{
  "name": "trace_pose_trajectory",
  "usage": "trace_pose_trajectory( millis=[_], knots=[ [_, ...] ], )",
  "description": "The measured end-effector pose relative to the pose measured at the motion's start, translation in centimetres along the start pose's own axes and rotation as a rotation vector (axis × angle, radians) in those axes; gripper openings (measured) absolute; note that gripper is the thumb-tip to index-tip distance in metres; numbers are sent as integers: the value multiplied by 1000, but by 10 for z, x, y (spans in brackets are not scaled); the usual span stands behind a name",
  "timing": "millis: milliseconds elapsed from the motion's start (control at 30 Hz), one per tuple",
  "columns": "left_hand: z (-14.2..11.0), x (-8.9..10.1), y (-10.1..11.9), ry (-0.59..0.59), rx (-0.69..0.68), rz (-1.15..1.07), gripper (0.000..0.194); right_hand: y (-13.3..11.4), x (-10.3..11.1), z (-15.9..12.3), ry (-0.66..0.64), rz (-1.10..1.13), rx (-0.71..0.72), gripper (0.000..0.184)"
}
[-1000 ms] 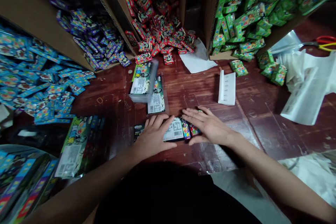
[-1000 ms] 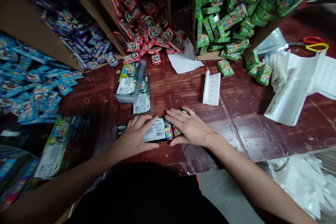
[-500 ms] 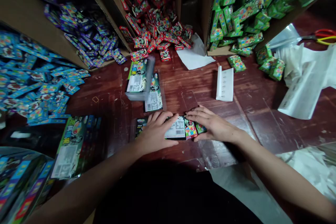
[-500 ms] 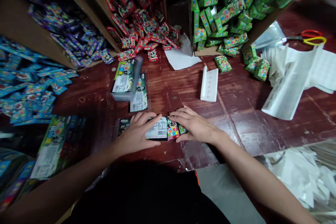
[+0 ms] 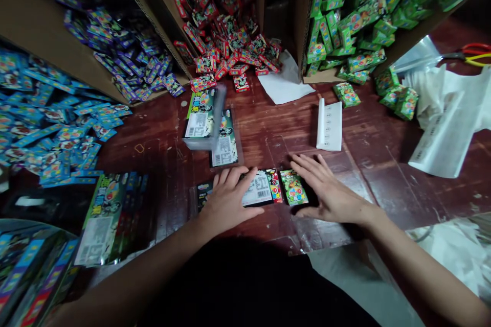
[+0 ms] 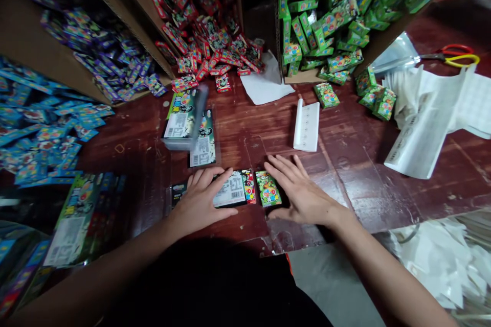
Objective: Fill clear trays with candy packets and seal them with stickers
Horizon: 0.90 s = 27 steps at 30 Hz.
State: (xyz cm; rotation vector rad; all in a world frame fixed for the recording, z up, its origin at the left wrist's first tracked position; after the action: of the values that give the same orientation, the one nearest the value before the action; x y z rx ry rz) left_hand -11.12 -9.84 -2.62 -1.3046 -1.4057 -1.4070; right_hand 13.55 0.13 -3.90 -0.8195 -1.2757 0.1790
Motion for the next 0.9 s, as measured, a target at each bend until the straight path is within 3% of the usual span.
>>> trace_pose_trajectory(
  millis=[133,333,500,733,900],
  knots=[
    [7,1,3,-5,-47,-16,98,3,0,-3,13,71,10,87],
    [8,6,5,-12,-129,-59,95,7,7,5,25,122,44,81],
    [6,8,8,45,-14,-75,95,6,16,1,190,59,-7,83],
    [12,11,24,163,14,-10,87,-9,9,3,205,3,17,78],
    [17,17,21,282,137,-29,85,-14,17,0,442,-83,-98,76]
  ],
)
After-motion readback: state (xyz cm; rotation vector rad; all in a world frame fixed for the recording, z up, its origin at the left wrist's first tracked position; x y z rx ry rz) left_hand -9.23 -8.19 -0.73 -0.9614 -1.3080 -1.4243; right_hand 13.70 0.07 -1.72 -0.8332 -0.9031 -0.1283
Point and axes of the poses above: each hand's wrist, its own z-axis towards the middle knuckle, its own x-axis out of the back of the hand, y = z × x, the point moved 3 cm from there along z, towards the middle knuckle, and after that the axes turned 6 degrees about z, right-handed, at the moved point
